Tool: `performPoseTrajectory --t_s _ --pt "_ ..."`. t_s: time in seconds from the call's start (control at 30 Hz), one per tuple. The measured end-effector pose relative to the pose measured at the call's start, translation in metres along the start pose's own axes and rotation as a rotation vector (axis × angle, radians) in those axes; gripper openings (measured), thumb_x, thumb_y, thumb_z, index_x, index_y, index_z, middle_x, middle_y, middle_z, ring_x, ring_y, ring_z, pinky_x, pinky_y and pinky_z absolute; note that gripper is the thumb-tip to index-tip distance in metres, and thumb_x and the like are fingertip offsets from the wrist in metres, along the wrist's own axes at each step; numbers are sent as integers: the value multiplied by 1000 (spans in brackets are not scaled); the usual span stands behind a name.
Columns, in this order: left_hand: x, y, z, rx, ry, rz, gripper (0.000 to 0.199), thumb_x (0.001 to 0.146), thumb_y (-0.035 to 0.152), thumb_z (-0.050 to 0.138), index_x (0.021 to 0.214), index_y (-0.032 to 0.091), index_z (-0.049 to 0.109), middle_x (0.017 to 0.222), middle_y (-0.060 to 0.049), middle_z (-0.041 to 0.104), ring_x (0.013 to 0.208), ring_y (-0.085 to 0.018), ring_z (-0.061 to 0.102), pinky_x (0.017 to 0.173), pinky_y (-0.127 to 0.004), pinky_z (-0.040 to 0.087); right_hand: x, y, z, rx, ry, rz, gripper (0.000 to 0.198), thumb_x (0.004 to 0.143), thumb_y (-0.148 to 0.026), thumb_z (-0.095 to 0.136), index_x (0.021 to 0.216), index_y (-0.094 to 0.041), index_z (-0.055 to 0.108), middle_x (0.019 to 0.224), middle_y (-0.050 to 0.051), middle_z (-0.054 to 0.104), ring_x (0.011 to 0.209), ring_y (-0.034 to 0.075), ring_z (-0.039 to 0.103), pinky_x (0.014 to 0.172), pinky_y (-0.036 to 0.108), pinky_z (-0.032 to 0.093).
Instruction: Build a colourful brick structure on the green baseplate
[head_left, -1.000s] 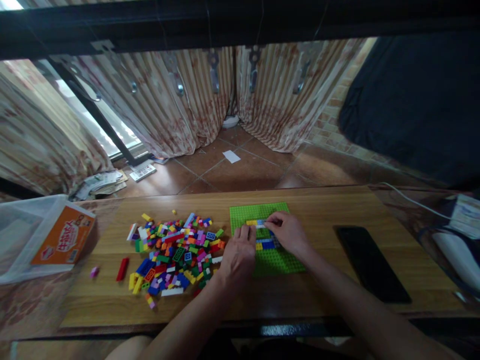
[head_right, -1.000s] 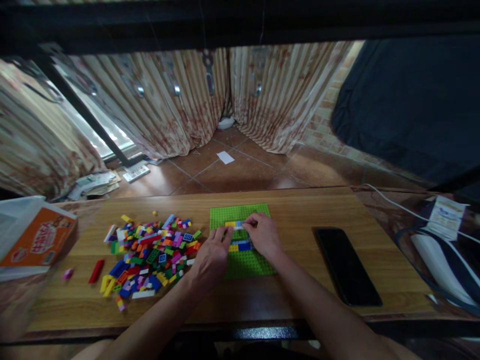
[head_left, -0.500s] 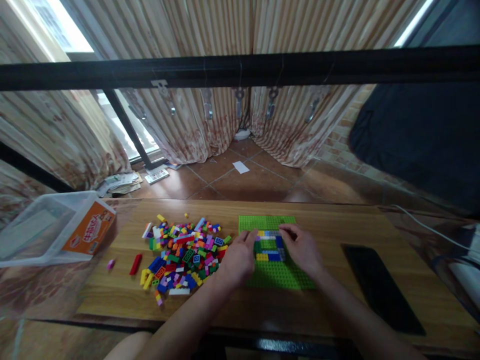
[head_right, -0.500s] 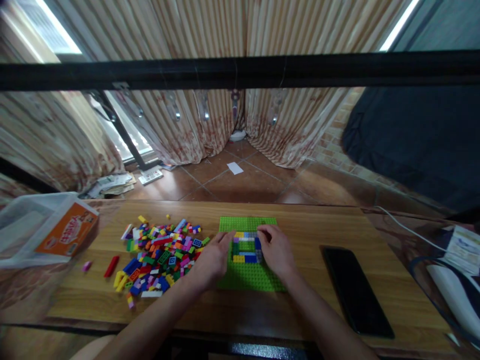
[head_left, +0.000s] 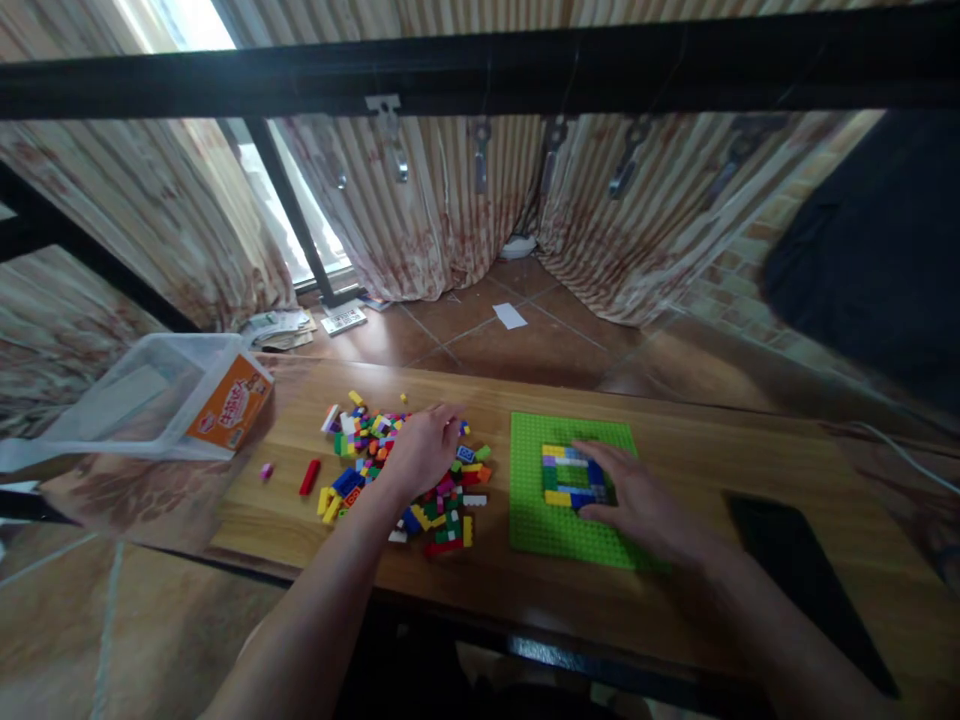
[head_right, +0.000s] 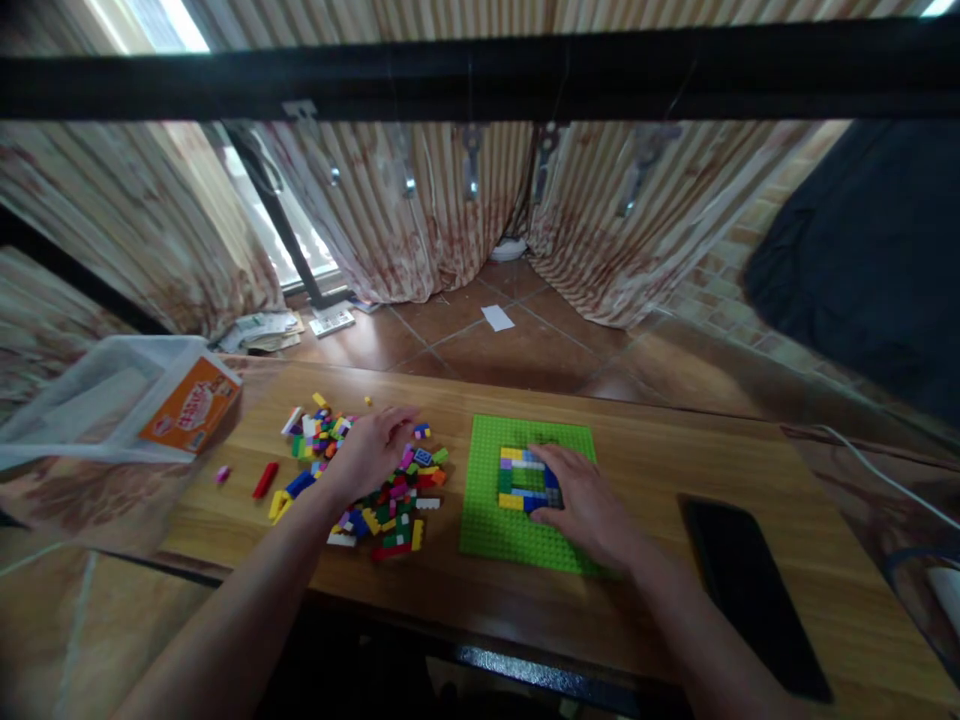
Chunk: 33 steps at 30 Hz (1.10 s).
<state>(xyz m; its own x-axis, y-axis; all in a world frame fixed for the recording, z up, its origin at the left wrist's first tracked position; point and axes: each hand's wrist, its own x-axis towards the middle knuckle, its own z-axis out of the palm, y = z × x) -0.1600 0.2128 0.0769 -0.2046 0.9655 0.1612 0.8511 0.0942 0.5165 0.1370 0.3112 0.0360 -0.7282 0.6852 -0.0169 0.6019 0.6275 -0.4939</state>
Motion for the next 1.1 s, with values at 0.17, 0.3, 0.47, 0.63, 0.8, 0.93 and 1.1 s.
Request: performPoseTrajectory --t_s 0.17,0.3,0.47,0.63,0.8,0.93,1.1 --pt "-2 4 -4 14 -13 -6 26 88 17 45 103 18 66 95 -6 71 87 -18 66 80 -28 50 -3 9 -10 -66 -1 -36 73 69 -36 71 136 -21 46 135 13 53 123 33 50 103 53 39" --pt "-4 6 -7 32 -12 -28 30 88 16 44 109 16 65 102 -8 71 91 -19 66 82 -29 49 -3 -8 -8 -46 140 -60 49 78 -41 64 123 -23 58 126 10 60 116 30 55 99 52 42" --pt "-3 3 -15 51 23 -88 31 89 19 44 112 18 66 101 -6 72 90 -19 66 84 -30 50 -5 -55 20 105 237 -163 22 89 -35 51 99 -29 70 104 4 69 102 23 62 94 43 47" --pt "-4 -6 -31 13 131 -135 33 90 21 45 115 17 65 102 -7 72 89 -18 66 87 -29 50 0 -93 47 177 165 -141 22 90 -30 49 99 -27 69 100 5 69 96 22 62 86 39 49" --pt "-7 -10 -44 -29 218 -199 33 89 21 45 114 15 66 100 -7 72 88 -18 66 86 -29 50 25 -116 62 197 226 -48 23 87 -29 51 105 -23 65 105 7 66 100 23 60 90 40 47" --pt "-8 -8 -48 -54 211 -216 31 88 20 47 112 16 67 98 -7 72 86 -18 66 84 -28 49 39 -123 75 238 238 -1 24 86 -30 52 101 -19 67 100 9 68 96 25 60 89 43 46" --pt "-9 -7 -48 -171 159 -161 29 88 20 47 106 14 68 91 -6 72 80 -16 64 75 -26 48 33 -123 82 718 332 219 27 79 -37 64 98 -20 68 97 8 70 91 23 63 85 42 49"
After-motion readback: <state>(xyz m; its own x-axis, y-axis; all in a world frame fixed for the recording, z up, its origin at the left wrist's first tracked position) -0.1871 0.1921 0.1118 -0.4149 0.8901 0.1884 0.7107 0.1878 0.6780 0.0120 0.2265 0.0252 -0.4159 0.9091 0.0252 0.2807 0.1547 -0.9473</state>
